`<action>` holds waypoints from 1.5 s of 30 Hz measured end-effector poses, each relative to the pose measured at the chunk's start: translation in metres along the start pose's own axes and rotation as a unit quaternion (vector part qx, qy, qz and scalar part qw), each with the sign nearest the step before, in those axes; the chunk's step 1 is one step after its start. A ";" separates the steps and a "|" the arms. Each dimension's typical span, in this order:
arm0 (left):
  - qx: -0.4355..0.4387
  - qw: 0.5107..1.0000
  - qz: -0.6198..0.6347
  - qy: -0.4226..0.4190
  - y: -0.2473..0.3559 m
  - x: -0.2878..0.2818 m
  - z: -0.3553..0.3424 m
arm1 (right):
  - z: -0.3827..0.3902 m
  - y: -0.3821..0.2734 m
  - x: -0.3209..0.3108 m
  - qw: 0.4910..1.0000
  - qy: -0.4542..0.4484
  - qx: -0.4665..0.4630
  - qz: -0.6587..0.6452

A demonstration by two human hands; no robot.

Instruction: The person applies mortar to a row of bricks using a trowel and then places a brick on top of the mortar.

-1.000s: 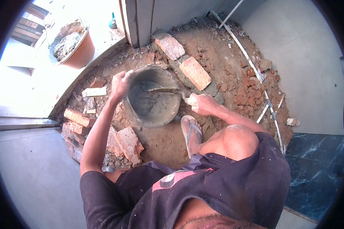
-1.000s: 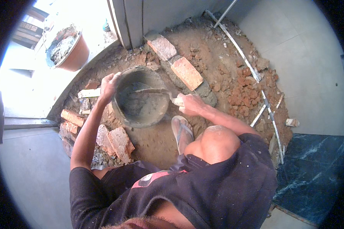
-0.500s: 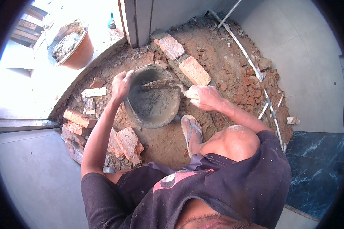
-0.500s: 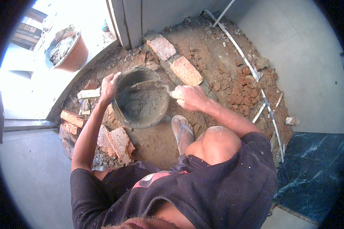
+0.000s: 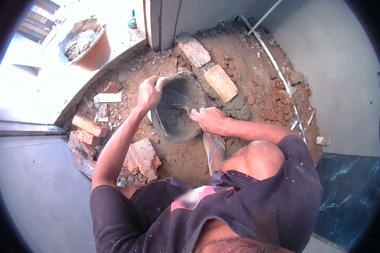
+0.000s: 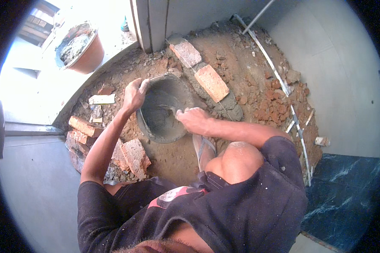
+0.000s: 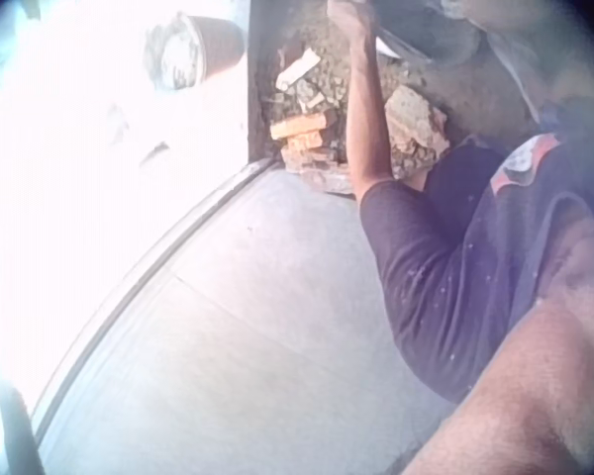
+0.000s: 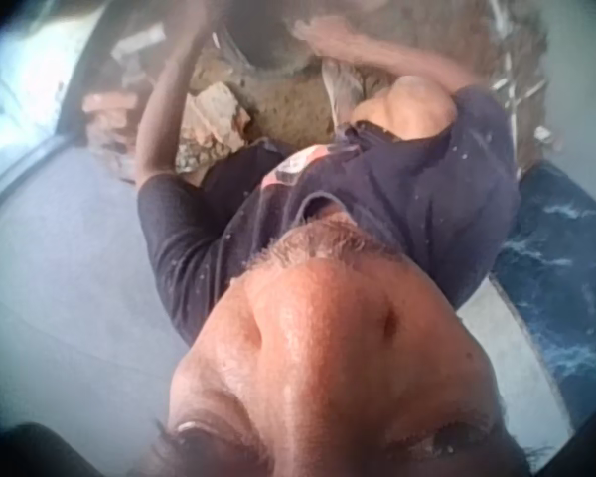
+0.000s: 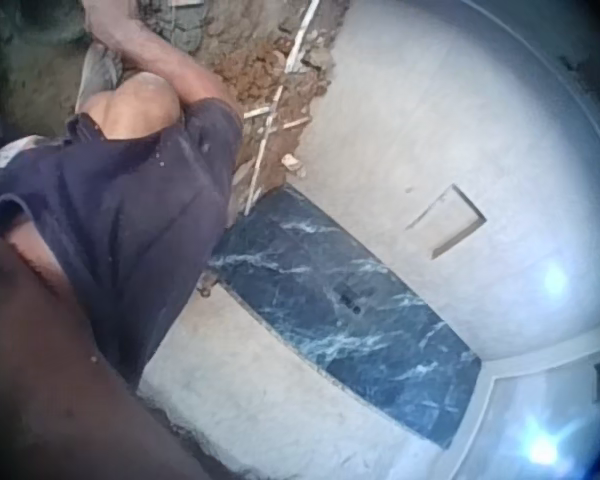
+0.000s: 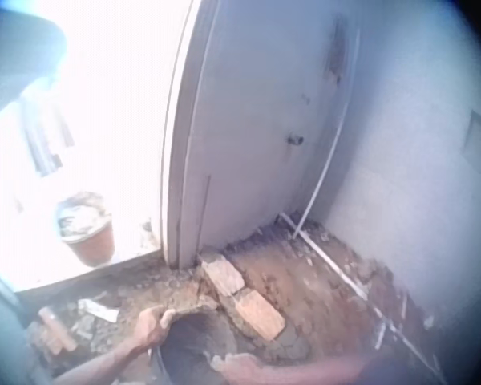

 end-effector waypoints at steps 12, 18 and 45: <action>-0.006 1.000 0.024 0.007 -0.006 -0.001 0.004 | 0.012 0.047 0.013 0.975 -0.023 0.180 -0.130; 0.002 0.998 0.056 0.008 -0.002 0.008 0.009 | 0.007 0.012 0.064 0.881 -0.071 0.143 -0.445; 0.002 0.999 0.030 0.027 0.002 0.009 0.012 | 0.044 0.050 -0.008 0.977 -0.032 0.200 -0.064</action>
Point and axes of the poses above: each hand's wrist, its own z-axis away from the middle knuckle, its own x-axis out of the palm, y = z × x, the point moved 9 cm from there along -z, towards the middle knuckle, and after that the axes turned 3 degrees about -x, right-handed, at the moved point
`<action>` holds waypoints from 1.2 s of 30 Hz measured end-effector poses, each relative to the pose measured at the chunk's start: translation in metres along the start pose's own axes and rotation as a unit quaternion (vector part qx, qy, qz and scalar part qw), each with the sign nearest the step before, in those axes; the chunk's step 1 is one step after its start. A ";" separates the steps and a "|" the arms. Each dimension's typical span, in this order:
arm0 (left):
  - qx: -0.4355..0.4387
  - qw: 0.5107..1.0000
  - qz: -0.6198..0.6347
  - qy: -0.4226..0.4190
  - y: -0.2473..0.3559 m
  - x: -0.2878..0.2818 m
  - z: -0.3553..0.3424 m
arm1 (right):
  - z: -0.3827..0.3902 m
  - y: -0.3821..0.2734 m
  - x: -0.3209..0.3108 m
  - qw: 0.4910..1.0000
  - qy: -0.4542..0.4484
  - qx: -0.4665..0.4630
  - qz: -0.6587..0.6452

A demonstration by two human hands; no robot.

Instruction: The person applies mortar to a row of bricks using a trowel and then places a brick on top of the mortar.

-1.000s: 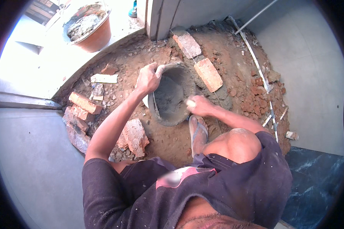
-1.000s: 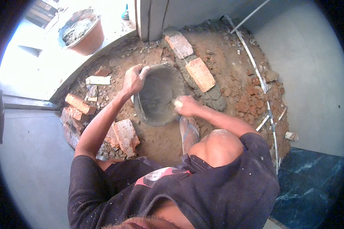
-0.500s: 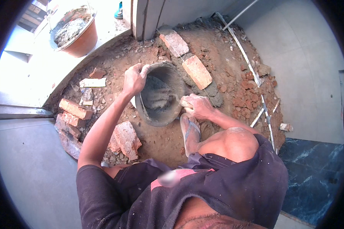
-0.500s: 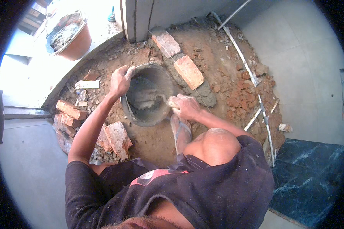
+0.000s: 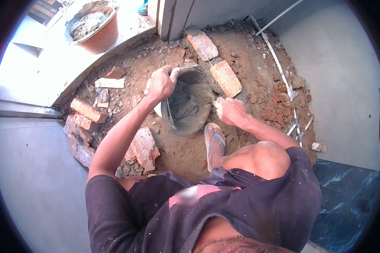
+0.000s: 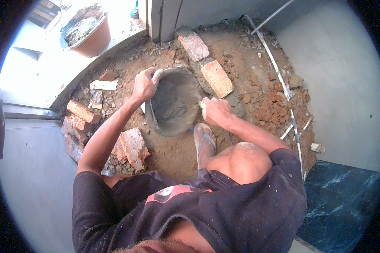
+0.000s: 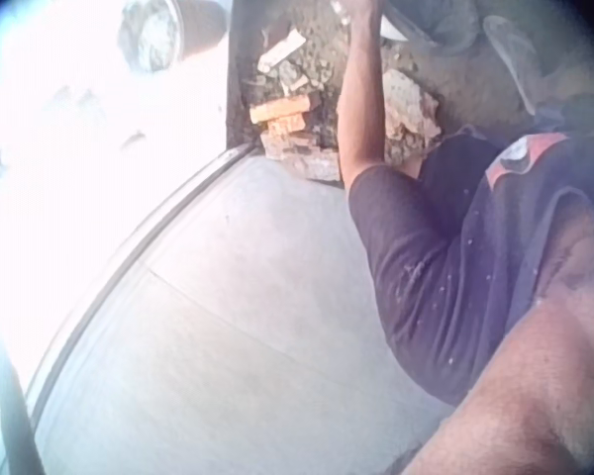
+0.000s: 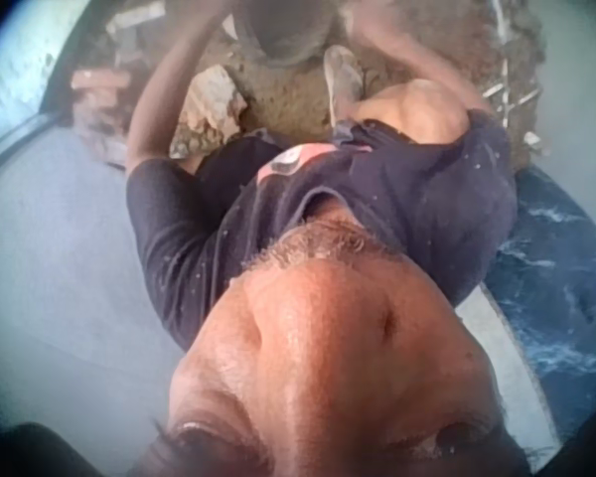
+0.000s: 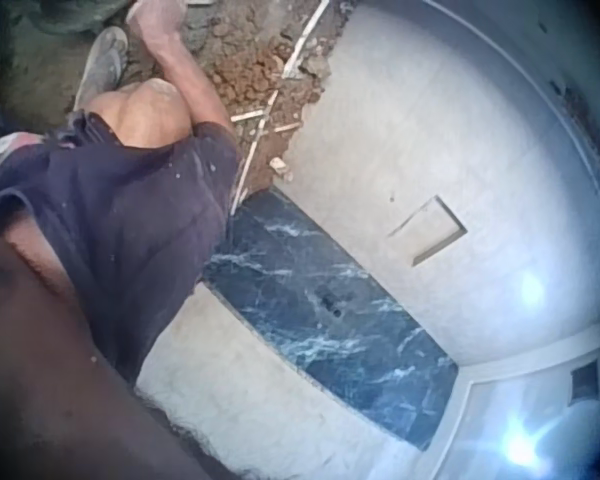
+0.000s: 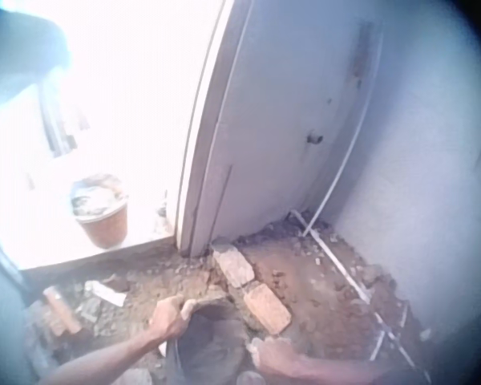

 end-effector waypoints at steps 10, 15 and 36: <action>0.035 0.999 0.022 0.013 0.013 0.004 0.009 | 0.009 -0.034 0.070 0.923 -0.118 0.016 -0.365; 0.037 0.999 -0.005 -0.003 0.027 0.003 0.009 | 0.019 -0.029 0.091 0.856 -0.126 0.001 -0.501; 0.010 0.999 -0.001 -0.031 0.019 0.003 0.007 | 0.025 0.000 -0.042 0.998 0.027 0.025 0.043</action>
Point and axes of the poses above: each hand's wrist, its own z-axis away from the middle knuckle, its own x-axis out of the palm, y = z × x, the point moved 9 cm from there along -z, towards the middle knuckle, and after that the axes turned 3 degrees about -x, right-handed, at the moved point
